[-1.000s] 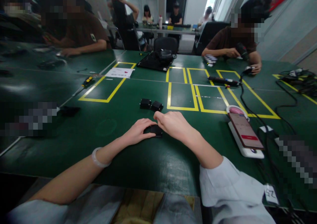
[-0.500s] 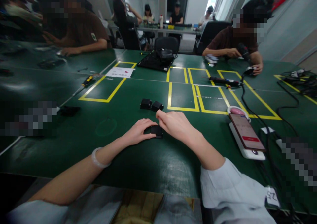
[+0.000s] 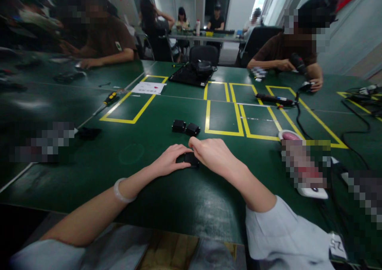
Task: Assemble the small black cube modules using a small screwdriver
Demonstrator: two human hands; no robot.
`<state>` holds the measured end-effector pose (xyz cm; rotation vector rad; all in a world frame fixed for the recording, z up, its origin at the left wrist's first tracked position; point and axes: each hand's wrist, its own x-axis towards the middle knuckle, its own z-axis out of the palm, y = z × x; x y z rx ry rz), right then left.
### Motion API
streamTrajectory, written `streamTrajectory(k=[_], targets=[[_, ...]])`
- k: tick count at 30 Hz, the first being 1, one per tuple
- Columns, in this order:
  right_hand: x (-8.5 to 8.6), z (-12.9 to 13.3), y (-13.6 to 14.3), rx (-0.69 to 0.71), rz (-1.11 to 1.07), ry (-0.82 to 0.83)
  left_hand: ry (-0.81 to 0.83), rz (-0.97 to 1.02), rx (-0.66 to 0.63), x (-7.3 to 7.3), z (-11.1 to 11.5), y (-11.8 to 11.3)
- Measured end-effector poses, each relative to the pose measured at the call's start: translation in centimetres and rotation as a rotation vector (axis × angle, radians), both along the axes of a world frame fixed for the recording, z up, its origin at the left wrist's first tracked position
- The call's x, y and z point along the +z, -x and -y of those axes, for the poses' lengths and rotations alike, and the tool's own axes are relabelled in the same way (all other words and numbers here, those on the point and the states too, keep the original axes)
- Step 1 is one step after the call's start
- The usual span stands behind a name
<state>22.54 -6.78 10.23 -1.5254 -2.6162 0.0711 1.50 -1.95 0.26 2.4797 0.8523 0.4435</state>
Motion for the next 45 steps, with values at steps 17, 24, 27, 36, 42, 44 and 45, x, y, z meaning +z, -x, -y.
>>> streamTrajectory(k=[17,24,27,36,42,44,45], targets=[[0.0,0.4,0.6,-0.164,0.084,-0.021,-0.008,0.001,0.002,-0.2,0.1,0.1],[0.0,0.5,0.7,-0.170,0.130,-0.016,-0.004,-0.004,0.003,-0.3,0.1,0.1],[0.0,0.5,0.6,-0.094,0.088,-0.009,-0.008,0.002,0.002,-0.4,0.0,0.1],[-0.2,0.4,0.1,0.011,-0.053,-0.013,-0.023,0.004,0.000,-0.6,0.0,0.1],[-0.1,0.5,0.5,-0.090,-0.003,-0.018,-0.015,-0.005,0.004,-0.4,0.1,0.1],[-0.1,0.5,0.6,-0.143,0.046,-0.029,-0.014,-0.006,0.005,-0.4,0.1,0.1],[-0.1,0.5,0.6,-0.165,0.066,-0.030,-0.014,-0.007,0.004,-0.4,0.0,0.1]])
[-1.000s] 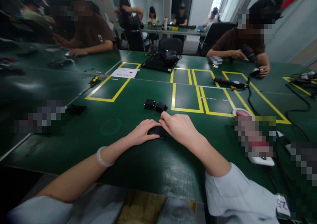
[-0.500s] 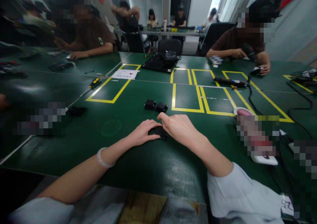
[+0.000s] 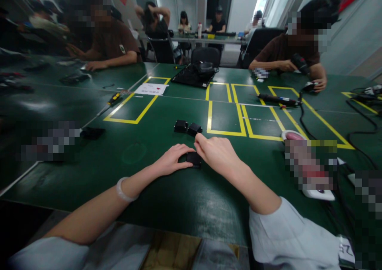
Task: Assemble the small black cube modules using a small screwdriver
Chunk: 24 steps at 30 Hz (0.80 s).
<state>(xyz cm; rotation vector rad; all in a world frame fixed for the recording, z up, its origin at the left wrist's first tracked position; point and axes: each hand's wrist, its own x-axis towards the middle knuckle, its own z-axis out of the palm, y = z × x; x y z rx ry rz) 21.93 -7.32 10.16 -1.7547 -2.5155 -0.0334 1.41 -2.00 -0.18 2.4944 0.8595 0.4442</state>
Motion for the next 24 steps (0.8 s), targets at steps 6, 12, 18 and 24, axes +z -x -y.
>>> streamTrajectory(k=[6,12,18,24], targets=[[-0.1,0.0,0.1,0.008,0.011,0.012,-0.002,-0.007,0.002,0.1,0.0,0.0],[-0.1,0.0,-0.5,0.108,-0.047,0.027,-0.004,-0.010,-0.001,0.1,0.1,0.0],[-0.3,0.3,-1.0,0.180,-0.121,0.034,-0.002,-0.006,-0.007,-0.1,0.0,0.1],[-0.3,0.4,-0.6,0.095,-0.051,-0.011,-0.002,0.004,0.009,0.1,0.2,0.0]])
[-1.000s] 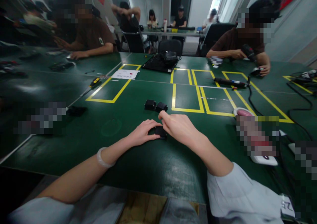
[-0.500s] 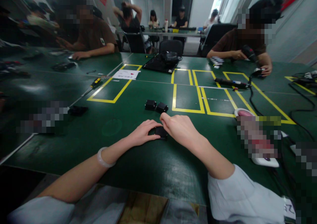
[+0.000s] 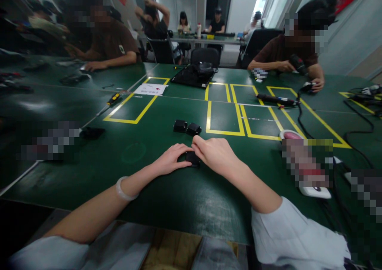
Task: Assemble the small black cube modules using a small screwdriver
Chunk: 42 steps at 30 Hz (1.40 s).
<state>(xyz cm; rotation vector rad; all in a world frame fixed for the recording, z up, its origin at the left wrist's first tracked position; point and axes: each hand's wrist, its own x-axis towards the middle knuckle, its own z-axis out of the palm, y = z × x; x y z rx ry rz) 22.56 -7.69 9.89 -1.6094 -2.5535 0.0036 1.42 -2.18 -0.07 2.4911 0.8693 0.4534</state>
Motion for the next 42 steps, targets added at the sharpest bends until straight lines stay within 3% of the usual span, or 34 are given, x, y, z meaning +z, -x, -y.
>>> streamTrajectory(k=[4,17,25,28,35,42], targets=[[-0.3,0.1,0.3,-0.046,0.046,-0.014,0.020,0.008,0.017,0.2,0.1,-0.1],[0.2,0.5,-0.5,0.095,-0.043,0.008,0.013,-0.008,0.016,0.4,0.1,-0.2],[-0.4,0.0,0.4,-0.072,0.077,-0.085,-0.003,-0.008,0.006,0.1,0.0,-0.2],[-1.0,-0.1,0.2,-0.061,-0.017,-0.085,-0.009,-0.001,-0.004,0.1,0.0,-0.5],[-3.1,0.8,-0.4,-0.108,-0.476,-0.116,-0.006,0.007,-0.034,0.0,0.5,-1.6],[-3.7,0.5,-1.3,-0.154,-0.353,-0.174,-0.028,-0.044,-0.040,0.4,0.2,-2.0]])
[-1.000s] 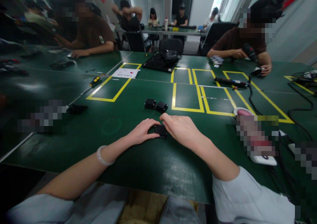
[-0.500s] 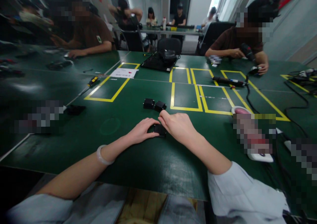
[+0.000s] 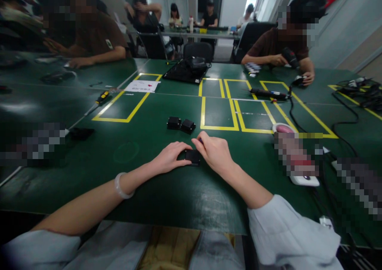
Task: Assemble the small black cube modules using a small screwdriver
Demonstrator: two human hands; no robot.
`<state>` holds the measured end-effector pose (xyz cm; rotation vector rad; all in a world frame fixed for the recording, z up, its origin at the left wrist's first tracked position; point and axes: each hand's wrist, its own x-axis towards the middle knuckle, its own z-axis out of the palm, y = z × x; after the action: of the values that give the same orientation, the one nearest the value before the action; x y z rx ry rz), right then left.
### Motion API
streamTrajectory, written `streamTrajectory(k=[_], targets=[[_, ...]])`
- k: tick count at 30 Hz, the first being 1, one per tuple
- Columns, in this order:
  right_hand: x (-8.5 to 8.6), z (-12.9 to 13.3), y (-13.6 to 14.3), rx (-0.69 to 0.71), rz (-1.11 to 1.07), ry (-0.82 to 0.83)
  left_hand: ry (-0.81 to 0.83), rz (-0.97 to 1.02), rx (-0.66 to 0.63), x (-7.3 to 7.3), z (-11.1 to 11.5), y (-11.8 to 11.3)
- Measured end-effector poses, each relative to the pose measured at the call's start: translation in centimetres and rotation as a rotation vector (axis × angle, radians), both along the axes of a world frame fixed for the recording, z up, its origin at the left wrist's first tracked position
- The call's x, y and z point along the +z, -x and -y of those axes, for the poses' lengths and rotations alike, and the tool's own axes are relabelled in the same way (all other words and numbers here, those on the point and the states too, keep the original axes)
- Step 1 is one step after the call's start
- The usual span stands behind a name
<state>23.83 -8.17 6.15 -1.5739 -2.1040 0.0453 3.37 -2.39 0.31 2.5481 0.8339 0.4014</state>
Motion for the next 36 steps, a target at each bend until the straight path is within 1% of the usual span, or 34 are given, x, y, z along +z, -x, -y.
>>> streamTrajectory(k=[5,10,16,19,21,25,28,32,36], targets=[[-0.2,-1.0,0.0,-0.008,0.072,-0.047,-0.019,-0.003,0.005,0.1,-0.4,-0.3],[0.0,-0.8,-0.2,-0.027,0.064,-0.029,-0.021,0.012,0.020,-0.3,-0.3,-0.3],[0.9,-0.6,-0.9,0.148,0.067,0.082,-0.015,0.019,0.024,-0.2,-0.1,-0.2],[1.9,-0.6,-1.2,0.204,0.085,0.169,-0.015,0.024,0.028,-0.2,-0.1,-0.2],[2.9,-0.5,-1.2,0.221,0.133,0.226,-0.011,0.022,0.030,-0.2,-0.1,-0.2],[4.7,-0.6,-1.1,0.148,0.359,0.238,-0.008,0.023,0.026,-0.2,-0.1,-0.2],[5.3,-0.8,-0.6,0.076,0.511,0.221,-0.005,0.023,0.025,-0.2,-0.1,-0.2],[5.4,-1.2,0.1,0.015,0.560,0.202,-0.006,0.025,0.021,-0.1,-0.1,-0.3],[5.8,-1.2,0.4,0.005,0.613,0.213,-0.015,0.023,0.022,-0.1,-0.1,-0.4]])
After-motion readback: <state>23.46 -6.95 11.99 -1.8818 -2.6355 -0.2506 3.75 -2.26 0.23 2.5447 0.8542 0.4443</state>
